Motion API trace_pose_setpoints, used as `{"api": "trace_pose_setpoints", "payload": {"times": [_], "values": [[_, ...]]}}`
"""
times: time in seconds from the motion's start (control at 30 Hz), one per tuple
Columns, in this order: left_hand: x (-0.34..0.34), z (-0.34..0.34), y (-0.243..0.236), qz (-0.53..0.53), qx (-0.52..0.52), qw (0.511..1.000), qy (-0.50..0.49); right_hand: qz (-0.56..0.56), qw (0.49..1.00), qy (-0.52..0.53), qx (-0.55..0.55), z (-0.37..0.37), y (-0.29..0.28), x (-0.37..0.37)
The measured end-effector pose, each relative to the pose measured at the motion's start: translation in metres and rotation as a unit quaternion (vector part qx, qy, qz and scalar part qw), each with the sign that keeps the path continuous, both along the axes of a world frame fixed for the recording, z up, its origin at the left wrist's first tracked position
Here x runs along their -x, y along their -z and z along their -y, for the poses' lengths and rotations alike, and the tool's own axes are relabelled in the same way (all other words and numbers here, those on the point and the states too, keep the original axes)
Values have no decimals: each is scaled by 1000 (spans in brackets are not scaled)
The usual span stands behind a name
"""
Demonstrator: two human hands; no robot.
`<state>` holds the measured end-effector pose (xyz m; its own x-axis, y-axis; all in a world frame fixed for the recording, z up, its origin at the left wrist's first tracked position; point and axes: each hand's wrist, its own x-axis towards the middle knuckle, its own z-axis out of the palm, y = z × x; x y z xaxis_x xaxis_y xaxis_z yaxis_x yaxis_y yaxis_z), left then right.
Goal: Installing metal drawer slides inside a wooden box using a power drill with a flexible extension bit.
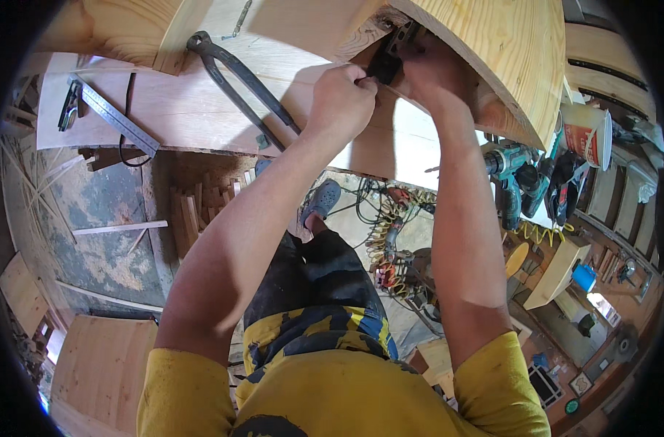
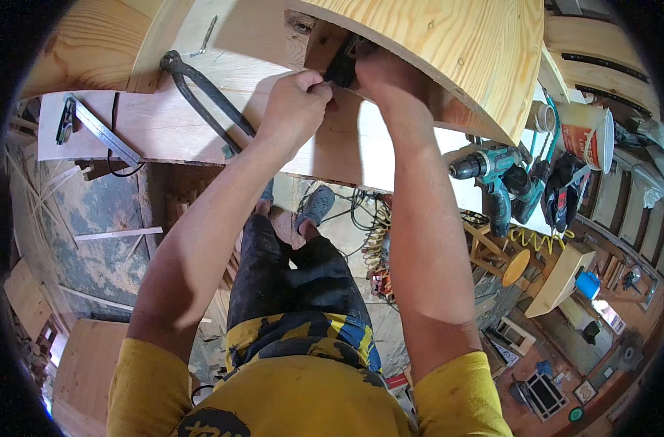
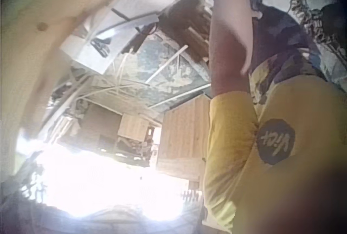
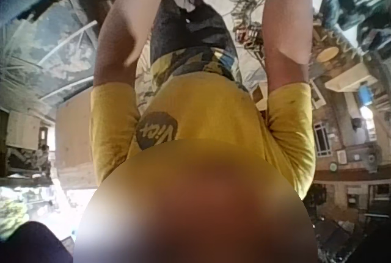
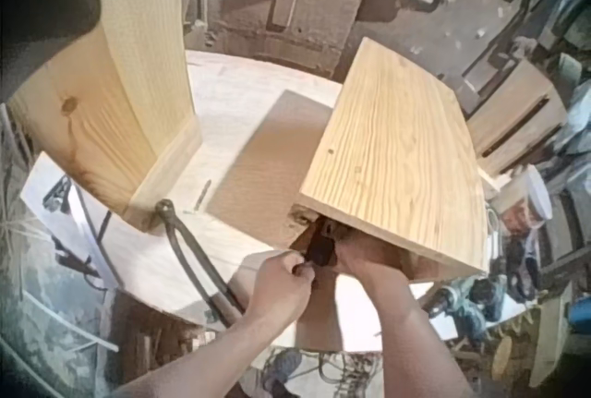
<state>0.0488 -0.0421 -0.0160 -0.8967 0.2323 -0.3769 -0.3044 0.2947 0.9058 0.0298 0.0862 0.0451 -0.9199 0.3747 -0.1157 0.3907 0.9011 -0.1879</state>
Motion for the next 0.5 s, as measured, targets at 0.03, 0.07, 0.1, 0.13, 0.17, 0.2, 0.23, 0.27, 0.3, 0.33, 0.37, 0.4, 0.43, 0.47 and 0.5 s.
{"api": "trace_pose_setpoints", "payload": {"times": [0.03,0.07,0.1,0.13,0.17,0.2,0.23,0.27,0.3,0.33,0.37,0.4,0.43,0.47,0.5], "values": [[1,-1,-3,29,-23,999,-3,-18,999,-35,-35,-4,2,2],[2,-2,-6,31,-23,999,-1,-16,999,-32,-35,-8,6,5],[4,-1,-9,70,-45,996,-9,-32,998,-38,-49,-11,11,9],[4,-2,-12,108,-67,992,-17,-49,996,-44,-64,-17,15,13],[3,-3,-9,107,-68,992,-18,-49,996,-45,-65,-27,22,18],[2,-5,-7,106,-89,990,-25,-50,994,-63,-69,-39,30,22],[2,-4,-4,103,-106,988,-36,-51,993,-83,-69,-38,29,24],[0,-2,0,100,-103,989,-39,-25,992,-116,-43,-42,23,24],[-5,-1,3,10,-91,995,-46,-27,992,-118,-41,-41,23,30],[-12,1,5,-78,-81,993,-47,-24,994,-78,-67,-34,21,31],[-19,1,6,-77,-81,993,-46,-21,995,-39,-94,-27,19,32],[-26,2,7,-126,-60,989,-37,-170,984,-53,-3,-21,18,22],[-28,3,6,-177,-38,983,-28,-172,984,-53,-2,-19,18,23],[-27,2,5,-179,-38,983,-27,-183,982,-46,-4,-18,17,24],[-25,1,4,-198,-1,980,-13,-194,980,-38,-6,-18,17,24]]}}
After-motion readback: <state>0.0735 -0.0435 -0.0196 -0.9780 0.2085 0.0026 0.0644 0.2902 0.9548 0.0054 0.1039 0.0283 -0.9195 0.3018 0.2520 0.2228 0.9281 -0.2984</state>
